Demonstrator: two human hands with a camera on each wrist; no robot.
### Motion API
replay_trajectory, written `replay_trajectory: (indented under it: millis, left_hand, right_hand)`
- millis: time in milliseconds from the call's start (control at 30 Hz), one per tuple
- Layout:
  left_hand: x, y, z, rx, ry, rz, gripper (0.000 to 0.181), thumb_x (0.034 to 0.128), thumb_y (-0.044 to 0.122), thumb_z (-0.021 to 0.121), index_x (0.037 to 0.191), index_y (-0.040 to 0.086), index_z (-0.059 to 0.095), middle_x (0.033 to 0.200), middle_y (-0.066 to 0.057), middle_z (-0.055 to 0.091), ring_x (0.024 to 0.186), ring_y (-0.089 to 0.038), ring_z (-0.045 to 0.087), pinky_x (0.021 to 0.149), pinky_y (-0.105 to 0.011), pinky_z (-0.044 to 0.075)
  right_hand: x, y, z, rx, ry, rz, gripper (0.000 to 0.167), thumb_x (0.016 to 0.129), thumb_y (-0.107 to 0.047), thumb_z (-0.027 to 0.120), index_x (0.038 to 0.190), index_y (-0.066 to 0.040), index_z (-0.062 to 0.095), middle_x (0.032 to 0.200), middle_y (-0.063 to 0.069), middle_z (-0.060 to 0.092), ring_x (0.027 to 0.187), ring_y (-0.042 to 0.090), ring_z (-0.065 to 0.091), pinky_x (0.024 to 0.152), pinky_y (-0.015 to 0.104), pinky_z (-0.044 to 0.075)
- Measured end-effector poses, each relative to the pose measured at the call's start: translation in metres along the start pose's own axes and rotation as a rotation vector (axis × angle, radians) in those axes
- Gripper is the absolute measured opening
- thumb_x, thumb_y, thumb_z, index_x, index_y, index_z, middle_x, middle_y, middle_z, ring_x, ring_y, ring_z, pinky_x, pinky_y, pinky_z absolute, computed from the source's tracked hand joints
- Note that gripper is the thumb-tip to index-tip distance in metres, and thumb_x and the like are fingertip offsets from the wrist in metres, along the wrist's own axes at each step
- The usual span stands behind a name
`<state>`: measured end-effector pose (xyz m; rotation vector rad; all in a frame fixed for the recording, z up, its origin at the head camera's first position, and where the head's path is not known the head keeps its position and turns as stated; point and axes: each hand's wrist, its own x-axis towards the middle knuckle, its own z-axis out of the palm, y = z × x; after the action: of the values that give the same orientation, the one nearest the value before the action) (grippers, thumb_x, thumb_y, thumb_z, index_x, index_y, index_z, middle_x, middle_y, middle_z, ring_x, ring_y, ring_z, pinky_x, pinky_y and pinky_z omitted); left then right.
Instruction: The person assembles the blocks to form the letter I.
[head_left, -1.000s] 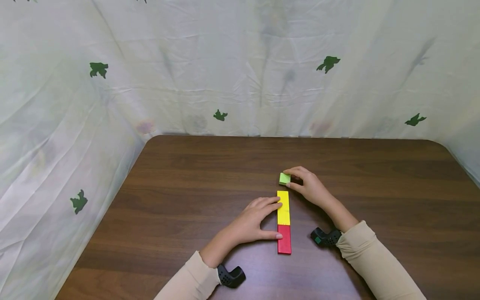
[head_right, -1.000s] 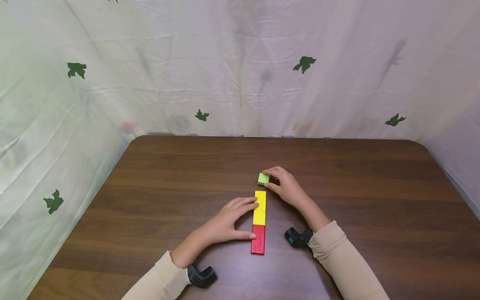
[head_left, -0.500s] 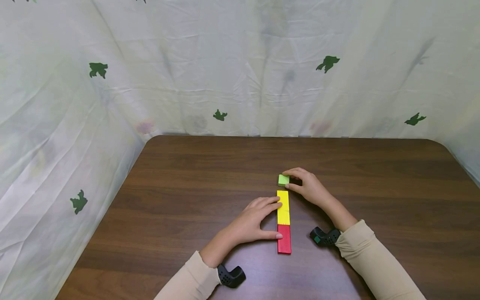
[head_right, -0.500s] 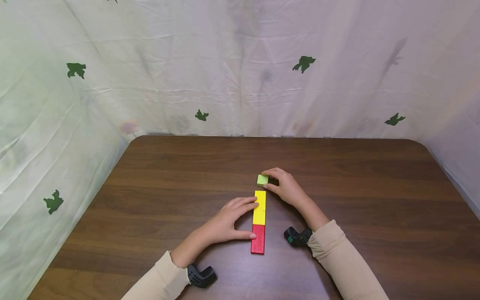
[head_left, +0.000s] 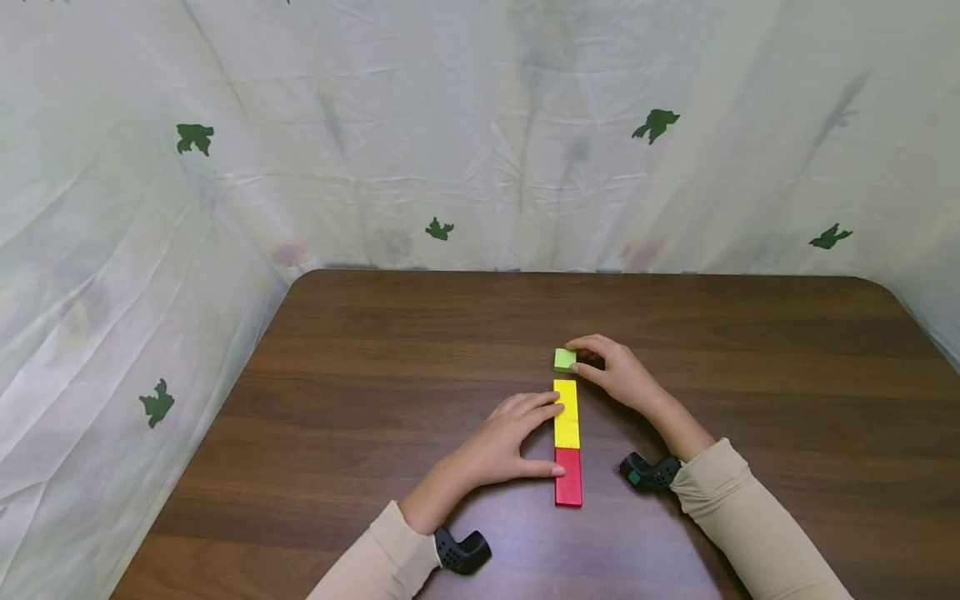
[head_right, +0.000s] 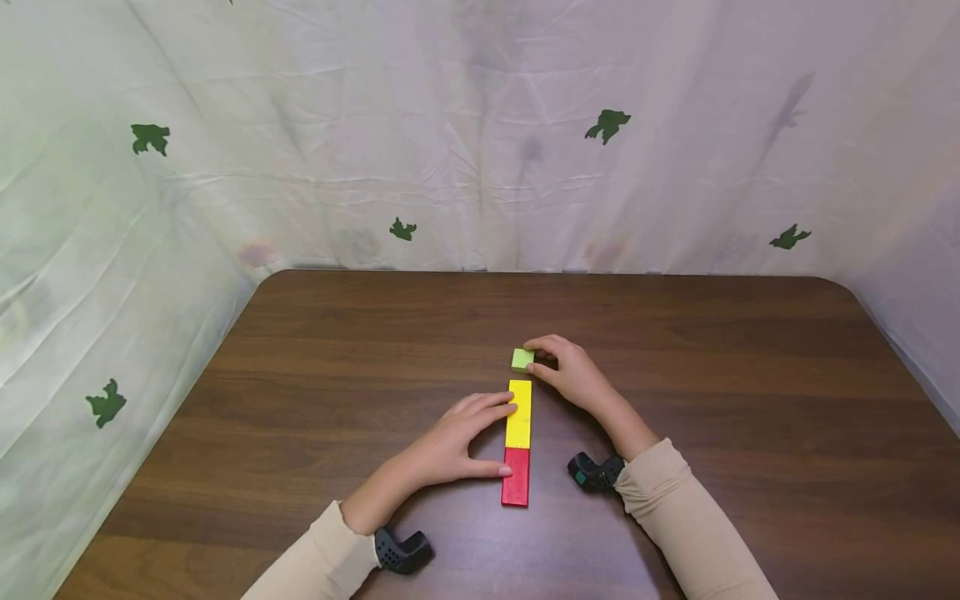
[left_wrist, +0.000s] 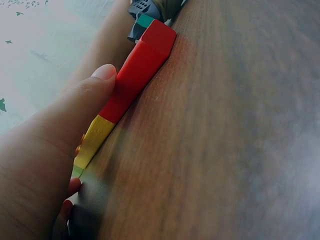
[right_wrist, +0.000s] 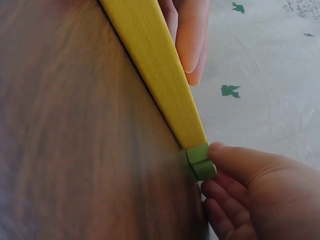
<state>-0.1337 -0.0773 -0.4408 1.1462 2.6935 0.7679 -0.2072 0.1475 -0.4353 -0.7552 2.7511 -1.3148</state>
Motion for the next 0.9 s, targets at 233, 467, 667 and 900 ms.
replay_trajectory:
  millis: [233,467,667,900]
  left_hand:
    - [-0.0001,-0.0006,0.0001,0.007,-0.001,0.002,0.077,0.0761,0.061,0.056,0.138,0.019,0.037,0.143,0.005,0.028,0.127,-0.018,0.026,0.102,-0.041,0.023]
    - [-0.0001,-0.0005,0.0,0.01,0.004,0.007,0.076,0.0761,0.06,0.057,0.137,0.019,0.038,0.142,0.004,0.029,0.127,-0.018,0.026,0.102,-0.041,0.023]
    - [0.0001,-0.0009,0.0003,0.019,0.01,0.014,0.076,0.0763,0.06,0.057,0.137,0.018,0.038,0.142,0.003,0.029,0.127,-0.018,0.027,0.102,-0.041,0.023]
    - [0.0,-0.0017,0.0011,0.026,0.016,0.02,0.077,0.0762,0.06,0.057,0.137,0.018,0.038,0.142,0.003,0.03,0.127,-0.018,0.027,0.102,-0.041,0.023]
  right_hand:
    - [0.0004,0.0003,0.0008,-0.015,-0.01,0.006,0.033,0.082,-0.013,0.065,0.113,-0.004,0.06,0.11,0.009,0.057,0.094,0.022,0.053,0.083,0.039,0.044]
    - [0.0001,-0.0001,0.001,-0.016,-0.017,0.005,0.032,0.083,-0.013,0.065,0.114,-0.005,0.06,0.112,0.009,0.057,0.097,0.022,0.053,0.084,0.039,0.044]
    - [0.0001,0.0014,0.0012,-0.017,-0.015,-0.01,0.032,0.083,-0.013,0.065,0.114,-0.004,0.06,0.112,0.009,0.057,0.097,0.022,0.053,0.085,0.039,0.044]
    - [-0.0005,0.0032,0.002,-0.018,-0.012,-0.021,0.033,0.083,-0.013,0.065,0.114,-0.004,0.06,0.112,0.008,0.057,0.097,0.022,0.053,0.084,0.039,0.044]
